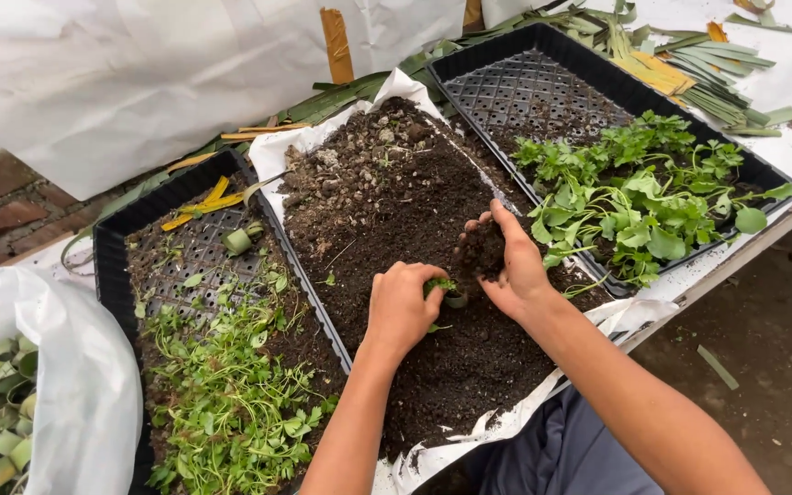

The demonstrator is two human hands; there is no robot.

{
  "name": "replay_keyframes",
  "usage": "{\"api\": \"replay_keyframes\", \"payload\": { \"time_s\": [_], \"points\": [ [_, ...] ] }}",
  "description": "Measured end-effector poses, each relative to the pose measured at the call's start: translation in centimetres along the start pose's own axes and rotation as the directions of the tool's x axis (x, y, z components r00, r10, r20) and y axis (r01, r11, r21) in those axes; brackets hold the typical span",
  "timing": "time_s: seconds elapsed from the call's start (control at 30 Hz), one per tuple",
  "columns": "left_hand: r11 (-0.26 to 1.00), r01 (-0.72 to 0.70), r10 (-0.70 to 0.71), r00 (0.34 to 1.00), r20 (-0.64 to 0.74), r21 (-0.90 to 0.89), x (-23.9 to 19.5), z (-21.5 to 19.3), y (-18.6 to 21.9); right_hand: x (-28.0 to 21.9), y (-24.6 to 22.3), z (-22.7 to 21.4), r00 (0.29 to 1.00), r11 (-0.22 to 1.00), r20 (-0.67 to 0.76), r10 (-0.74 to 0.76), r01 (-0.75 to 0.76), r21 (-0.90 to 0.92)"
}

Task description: The person is transplanting small green seedlings from a holding tray into a tray filled with dark soil, one by one.

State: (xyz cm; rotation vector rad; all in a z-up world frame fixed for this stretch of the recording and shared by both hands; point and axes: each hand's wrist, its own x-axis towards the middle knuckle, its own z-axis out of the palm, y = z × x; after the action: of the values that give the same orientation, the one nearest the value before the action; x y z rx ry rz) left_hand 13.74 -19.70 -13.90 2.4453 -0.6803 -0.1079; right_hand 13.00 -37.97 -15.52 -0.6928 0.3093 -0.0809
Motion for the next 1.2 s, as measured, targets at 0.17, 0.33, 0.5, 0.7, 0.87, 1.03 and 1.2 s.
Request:
{"api": "replay_keyframes", "payload": {
  "time_s": [0.17, 0.33, 0.5, 0.7, 0.87, 1.03, 1.2],
  "points": [
    [1.000, -0.009, 0.009, 1.000, 0.001, 0.000, 0.1, 0.4, 0.2, 0.0, 0.3, 0.8, 1.000, 0.999, -0.012, -0.025, 0.025, -0.032],
    [0.982, 0.010, -0.017, 0.999, -0.037, -0.188, -0.3, 0.5, 0.3, -0.3, 0.4, 1.0, 0.993, 0.994, -0.046, -0.109, 0.109, -0.002],
    [0.971, 0.040, -0.053, 0.997, -0.051, -0.234, -0.6, 0.8, 0.0, -0.8, 0.7, 1.3, 0.987, 0.987, -0.008, -0.159, 0.159, 0.012],
    [0.954, 0.076, -0.094, 0.994, -0.051, -0.289, -0.8, 0.3, 0.6, -0.4, 1.4, 0.6, 0.969, 0.965, -0.002, -0.249, 0.248, -0.083],
    [0.952, 0.087, -0.109, 0.992, -0.060, -0.292, -0.7, 0.6, 0.5, -2.3, 0.7, 1.9, 0.955, 0.945, 0.051, -0.292, 0.296, -0.141],
    [0.952, 0.100, -0.123, 0.991, -0.062, -0.290, -0.4, 1.0, 0.3, -4.9, -1.9, -1.5, 0.892, 0.186, 0.384, -0.241, 0.430, -0.883],
    [0.951, 0.082, -0.111, 0.990, -0.082, -0.297, 0.8, 2.5, -0.6, -4.2, 0.5, -5.3, 0.696, -0.481, 0.717, -0.043, 0.615, -0.625]
  ]
}}
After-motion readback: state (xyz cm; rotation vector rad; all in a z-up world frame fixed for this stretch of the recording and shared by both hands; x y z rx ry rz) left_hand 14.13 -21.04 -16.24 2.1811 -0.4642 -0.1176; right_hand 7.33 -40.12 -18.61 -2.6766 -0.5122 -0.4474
